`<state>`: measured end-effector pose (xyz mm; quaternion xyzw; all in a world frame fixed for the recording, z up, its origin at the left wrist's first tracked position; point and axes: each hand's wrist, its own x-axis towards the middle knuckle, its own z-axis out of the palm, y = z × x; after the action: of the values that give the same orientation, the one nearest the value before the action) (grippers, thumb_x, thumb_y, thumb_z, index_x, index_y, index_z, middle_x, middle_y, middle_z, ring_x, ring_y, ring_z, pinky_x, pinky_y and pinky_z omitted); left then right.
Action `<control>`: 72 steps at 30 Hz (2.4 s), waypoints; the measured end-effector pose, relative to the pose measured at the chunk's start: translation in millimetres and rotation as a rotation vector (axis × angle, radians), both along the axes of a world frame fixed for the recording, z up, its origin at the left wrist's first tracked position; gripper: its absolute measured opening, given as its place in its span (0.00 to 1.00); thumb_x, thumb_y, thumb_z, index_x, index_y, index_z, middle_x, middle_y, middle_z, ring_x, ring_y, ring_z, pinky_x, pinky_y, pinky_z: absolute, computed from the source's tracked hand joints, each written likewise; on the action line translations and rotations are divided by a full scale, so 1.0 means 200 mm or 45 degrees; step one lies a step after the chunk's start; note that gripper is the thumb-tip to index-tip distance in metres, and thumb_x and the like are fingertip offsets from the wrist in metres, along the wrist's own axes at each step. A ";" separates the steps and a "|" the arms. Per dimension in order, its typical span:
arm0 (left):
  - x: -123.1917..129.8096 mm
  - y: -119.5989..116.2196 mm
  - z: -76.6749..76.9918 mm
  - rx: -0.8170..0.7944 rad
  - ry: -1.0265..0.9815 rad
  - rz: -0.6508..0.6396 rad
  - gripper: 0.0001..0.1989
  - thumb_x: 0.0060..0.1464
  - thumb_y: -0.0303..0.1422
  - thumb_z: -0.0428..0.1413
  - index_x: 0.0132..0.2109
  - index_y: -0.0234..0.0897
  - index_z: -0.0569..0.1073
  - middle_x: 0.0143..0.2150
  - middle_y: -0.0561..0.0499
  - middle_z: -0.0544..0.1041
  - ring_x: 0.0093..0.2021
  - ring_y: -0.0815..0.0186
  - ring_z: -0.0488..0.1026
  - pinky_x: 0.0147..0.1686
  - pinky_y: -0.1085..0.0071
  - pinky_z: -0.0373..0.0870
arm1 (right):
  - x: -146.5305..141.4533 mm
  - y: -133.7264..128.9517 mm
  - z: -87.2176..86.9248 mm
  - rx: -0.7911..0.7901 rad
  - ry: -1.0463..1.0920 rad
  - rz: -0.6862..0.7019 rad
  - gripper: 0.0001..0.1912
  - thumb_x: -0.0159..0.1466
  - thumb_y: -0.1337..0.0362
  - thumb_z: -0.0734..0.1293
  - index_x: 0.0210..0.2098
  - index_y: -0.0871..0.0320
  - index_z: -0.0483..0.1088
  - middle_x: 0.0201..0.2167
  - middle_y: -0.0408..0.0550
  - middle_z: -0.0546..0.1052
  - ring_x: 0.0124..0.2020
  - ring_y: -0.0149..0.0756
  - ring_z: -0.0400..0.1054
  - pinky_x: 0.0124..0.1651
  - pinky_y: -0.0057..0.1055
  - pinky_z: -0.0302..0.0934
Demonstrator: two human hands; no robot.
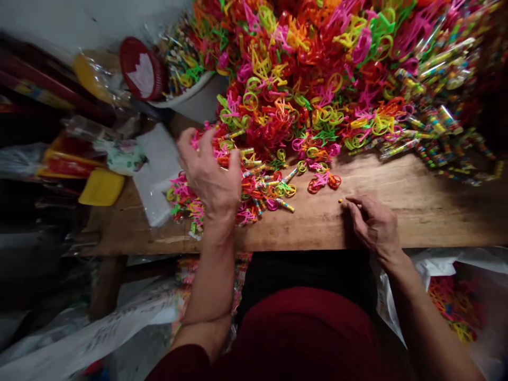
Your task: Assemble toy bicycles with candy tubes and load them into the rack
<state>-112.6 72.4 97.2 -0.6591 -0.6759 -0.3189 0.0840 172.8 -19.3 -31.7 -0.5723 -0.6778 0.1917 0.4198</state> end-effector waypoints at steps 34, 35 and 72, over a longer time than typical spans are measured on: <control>0.53 -0.11 -0.34 -1.392 -2.594 -0.094 0.07 0.62 0.22 0.57 0.34 0.29 0.76 0.26 0.52 0.77 0.23 0.72 0.75 0.29 0.75 0.76 | -0.02 0.14 0.12 -0.132 0.424 -0.116 0.08 0.69 0.60 0.68 0.45 0.54 0.75 0.34 0.44 0.80 0.27 0.31 0.71 0.29 0.30 0.64; 0.54 -0.13 -0.33 -1.412 -2.599 -0.087 0.08 0.62 0.22 0.57 0.34 0.28 0.76 0.26 0.52 0.77 0.23 0.71 0.75 0.29 0.74 0.76 | -0.06 0.10 0.12 -0.211 0.526 -0.086 0.10 0.69 0.60 0.67 0.47 0.54 0.76 0.36 0.45 0.81 0.29 0.31 0.72 0.31 0.30 0.66; 0.66 -0.24 -0.42 -1.328 -2.726 -0.214 0.17 0.69 0.21 0.47 0.33 0.26 0.77 0.29 0.47 0.79 0.27 0.70 0.77 0.34 0.74 0.73 | -0.14 0.00 0.01 -0.414 0.979 -0.188 0.10 0.67 0.55 0.70 0.43 0.53 0.79 0.37 0.45 0.82 0.33 0.33 0.77 0.37 0.29 0.74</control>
<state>18.6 24.9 13.0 -0.0551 -0.4054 -0.3979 -0.8212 145.6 -20.2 -29.3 -0.5649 -0.3899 0.4652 0.5590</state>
